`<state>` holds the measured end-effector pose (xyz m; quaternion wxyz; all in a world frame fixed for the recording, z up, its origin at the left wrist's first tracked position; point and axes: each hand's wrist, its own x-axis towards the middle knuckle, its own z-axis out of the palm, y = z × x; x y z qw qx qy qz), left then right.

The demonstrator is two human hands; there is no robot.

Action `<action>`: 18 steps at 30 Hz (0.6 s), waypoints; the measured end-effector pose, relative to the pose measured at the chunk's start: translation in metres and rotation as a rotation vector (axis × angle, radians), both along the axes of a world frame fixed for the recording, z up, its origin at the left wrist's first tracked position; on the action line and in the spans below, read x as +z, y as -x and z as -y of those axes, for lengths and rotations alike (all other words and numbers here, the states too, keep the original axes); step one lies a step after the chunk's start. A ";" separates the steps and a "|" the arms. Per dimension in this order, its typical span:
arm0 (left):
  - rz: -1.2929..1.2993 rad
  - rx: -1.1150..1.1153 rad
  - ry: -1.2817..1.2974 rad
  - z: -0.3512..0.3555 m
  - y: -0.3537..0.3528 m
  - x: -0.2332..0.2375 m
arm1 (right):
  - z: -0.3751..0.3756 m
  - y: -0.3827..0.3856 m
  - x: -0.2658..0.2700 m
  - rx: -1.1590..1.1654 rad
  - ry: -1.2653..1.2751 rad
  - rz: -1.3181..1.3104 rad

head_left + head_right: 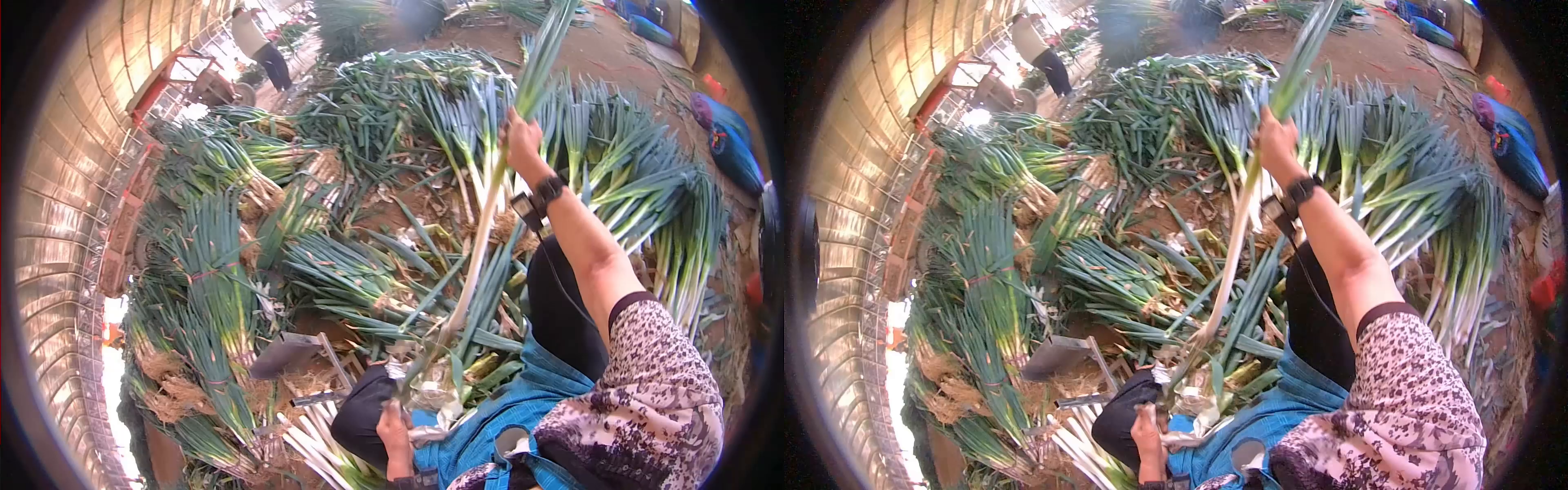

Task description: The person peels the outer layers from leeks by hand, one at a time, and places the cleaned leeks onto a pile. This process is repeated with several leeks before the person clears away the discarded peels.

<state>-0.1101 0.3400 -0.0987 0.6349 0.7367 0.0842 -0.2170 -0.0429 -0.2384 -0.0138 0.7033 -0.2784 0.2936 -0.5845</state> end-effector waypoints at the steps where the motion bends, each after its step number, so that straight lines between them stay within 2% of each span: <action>1: 0.227 -0.240 -0.340 0.010 -0.009 0.003 | -0.009 -0.004 0.027 0.020 0.035 0.000; 2: 0.462 -0.487 -0.671 0.024 -0.021 0.008 | -0.022 -0.013 0.049 0.048 0.097 -0.047; 3: 0.670 -0.502 -0.893 0.049 -0.029 0.021 | -0.051 -0.017 0.076 0.141 0.153 0.004; 4: 0.844 -0.484 -0.933 0.071 -0.044 0.033 | -0.086 -0.017 0.098 0.275 0.270 0.019; 5: 0.861 -0.480 -0.693 0.093 -0.061 0.052 | -0.119 -0.023 0.109 0.479 0.351 0.064; 6: 0.846 -0.469 -0.411 0.112 -0.074 0.067 | -0.156 -0.027 0.115 0.478 0.530 -0.114; 7: 0.728 -0.455 -0.104 0.135 -0.075 0.094 | -0.189 -0.030 0.113 0.628 0.734 -0.198; 8: 0.694 -0.443 0.123 0.144 -0.090 0.101 | -0.227 -0.022 0.118 0.865 0.796 -0.073; 9: 0.597 -0.381 0.296 0.149 -0.101 0.110 | -0.256 -0.033 0.096 0.893 1.025 -0.048; 10: 0.476 -0.233 0.380 0.136 -0.124 0.102 | -0.284 -0.028 0.074 1.013 0.980 0.047; 11: 0.464 0.022 0.509 0.146 -0.105 0.133 | -0.306 -0.026 0.052 1.146 0.927 0.149; 13: 0.400 0.128 0.603 0.104 -0.121 0.126 | -0.316 -0.010 -0.012 1.129 1.259 -0.113; 14: 0.388 0.187 0.687 0.074 -0.128 0.120 | -0.310 0.005 -0.036 1.304 1.335 -0.427; 15: 0.390 0.252 0.774 0.044 -0.135 0.115 | -0.303 0.018 -0.067 1.250 1.466 -0.613; 16: 0.381 0.238 0.832 0.012 -0.139 0.114 | -0.299 0.020 -0.103 1.369 1.366 -0.903; 17: 0.387 0.338 0.819 -0.007 -0.135 0.118 | -0.290 0.028 -0.135 1.223 1.386 -0.921; 18: 0.397 0.418 0.811 -0.033 -0.132 0.121 | -0.280 0.033 -0.157 1.185 1.484 -0.985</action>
